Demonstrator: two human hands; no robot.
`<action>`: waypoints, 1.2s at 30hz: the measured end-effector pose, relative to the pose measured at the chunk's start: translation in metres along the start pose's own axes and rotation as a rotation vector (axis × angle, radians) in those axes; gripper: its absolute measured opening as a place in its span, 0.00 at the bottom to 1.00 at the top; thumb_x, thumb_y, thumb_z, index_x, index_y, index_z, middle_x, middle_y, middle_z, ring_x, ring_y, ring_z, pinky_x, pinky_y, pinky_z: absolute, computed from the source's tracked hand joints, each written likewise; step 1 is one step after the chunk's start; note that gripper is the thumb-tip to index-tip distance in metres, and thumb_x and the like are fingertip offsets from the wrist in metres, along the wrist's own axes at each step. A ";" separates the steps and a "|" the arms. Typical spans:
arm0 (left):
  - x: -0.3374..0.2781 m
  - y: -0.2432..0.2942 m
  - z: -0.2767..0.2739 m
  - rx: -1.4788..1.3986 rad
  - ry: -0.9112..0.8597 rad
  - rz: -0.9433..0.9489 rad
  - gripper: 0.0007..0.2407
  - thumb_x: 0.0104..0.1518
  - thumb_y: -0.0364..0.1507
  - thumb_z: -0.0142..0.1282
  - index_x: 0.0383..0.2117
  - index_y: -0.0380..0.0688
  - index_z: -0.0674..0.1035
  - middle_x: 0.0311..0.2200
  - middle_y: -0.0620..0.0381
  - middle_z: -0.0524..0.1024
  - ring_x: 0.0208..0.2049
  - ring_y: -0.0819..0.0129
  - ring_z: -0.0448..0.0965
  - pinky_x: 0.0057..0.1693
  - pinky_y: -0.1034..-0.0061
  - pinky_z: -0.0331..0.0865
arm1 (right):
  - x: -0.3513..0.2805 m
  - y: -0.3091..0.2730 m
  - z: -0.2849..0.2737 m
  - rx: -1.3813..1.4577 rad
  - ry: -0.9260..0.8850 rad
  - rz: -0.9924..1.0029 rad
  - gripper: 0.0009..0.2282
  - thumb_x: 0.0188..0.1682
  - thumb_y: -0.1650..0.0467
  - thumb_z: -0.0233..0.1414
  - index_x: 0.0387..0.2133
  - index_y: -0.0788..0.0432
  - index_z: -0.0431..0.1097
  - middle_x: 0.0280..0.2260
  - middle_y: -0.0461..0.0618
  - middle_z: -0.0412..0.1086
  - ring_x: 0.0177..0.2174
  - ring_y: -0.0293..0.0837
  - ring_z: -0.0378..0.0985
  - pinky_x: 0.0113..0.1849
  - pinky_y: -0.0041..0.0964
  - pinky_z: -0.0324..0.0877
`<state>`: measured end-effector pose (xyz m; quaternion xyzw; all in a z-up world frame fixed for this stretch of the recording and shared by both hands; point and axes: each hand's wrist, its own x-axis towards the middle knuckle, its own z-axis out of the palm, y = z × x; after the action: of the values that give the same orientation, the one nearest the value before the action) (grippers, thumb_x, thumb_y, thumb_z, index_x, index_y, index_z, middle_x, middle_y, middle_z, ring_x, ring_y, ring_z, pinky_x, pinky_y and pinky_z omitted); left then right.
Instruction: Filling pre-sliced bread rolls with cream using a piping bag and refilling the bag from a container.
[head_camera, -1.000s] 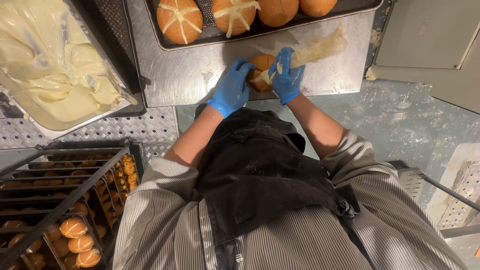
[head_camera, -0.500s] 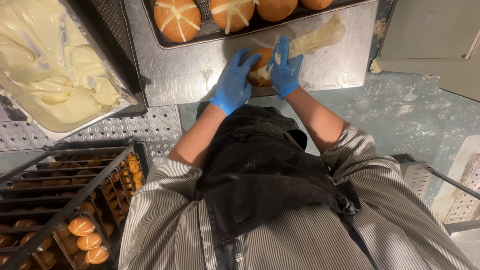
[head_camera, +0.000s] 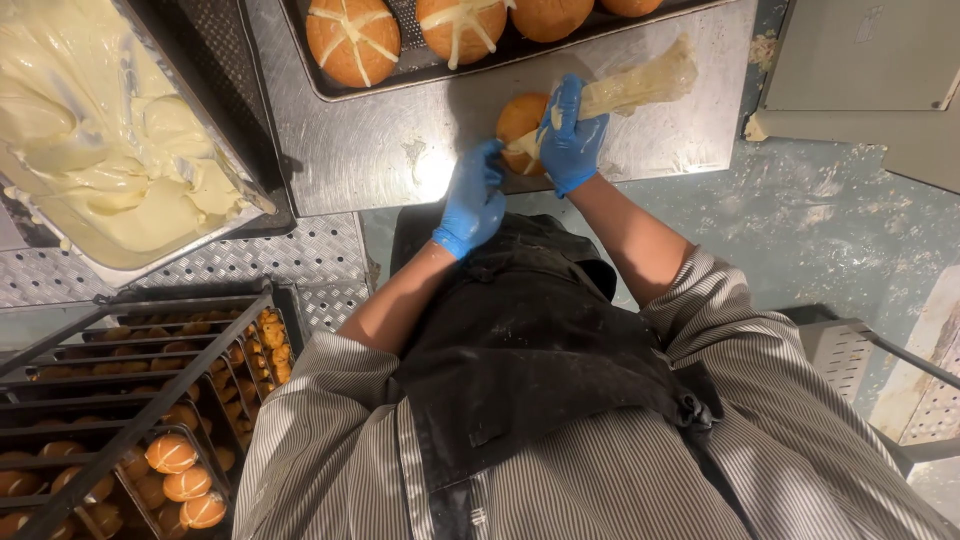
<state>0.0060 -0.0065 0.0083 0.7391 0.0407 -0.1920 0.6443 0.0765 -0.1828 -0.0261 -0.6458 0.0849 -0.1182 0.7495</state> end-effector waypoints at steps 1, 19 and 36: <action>0.005 0.013 -0.007 0.001 -0.003 0.001 0.28 0.45 0.17 0.42 0.59 0.43 0.69 0.48 0.44 0.71 0.46 0.47 0.75 0.55 0.65 0.73 | 0.001 -0.008 0.002 0.000 0.003 -0.001 0.11 0.61 0.67 0.49 0.32 0.63 0.66 0.27 0.44 0.64 0.26 0.34 0.64 0.29 0.33 0.61; 0.030 0.011 -0.018 0.276 -0.116 0.335 0.18 0.47 0.15 0.49 0.46 0.41 0.74 0.58 0.39 0.62 0.53 0.40 0.72 0.56 0.63 0.73 | 0.002 -0.028 0.001 -0.157 -0.018 -0.039 0.13 0.62 0.67 0.47 0.28 0.62 0.66 0.23 0.45 0.64 0.22 0.36 0.66 0.25 0.33 0.62; 0.057 0.042 -0.048 1.061 -0.287 0.676 0.40 0.43 0.32 0.64 0.68 0.47 0.60 0.68 0.49 0.54 0.55 0.47 0.71 0.57 0.62 0.66 | 0.041 -0.032 -0.043 0.097 0.012 0.054 0.13 0.55 0.66 0.55 0.48 0.63 0.72 0.30 0.45 0.66 0.29 0.36 0.69 0.32 0.36 0.65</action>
<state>0.0824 0.0227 0.0328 0.8962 -0.3816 -0.0695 0.2154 0.1014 -0.2396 0.0003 -0.6055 0.1009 -0.1056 0.7823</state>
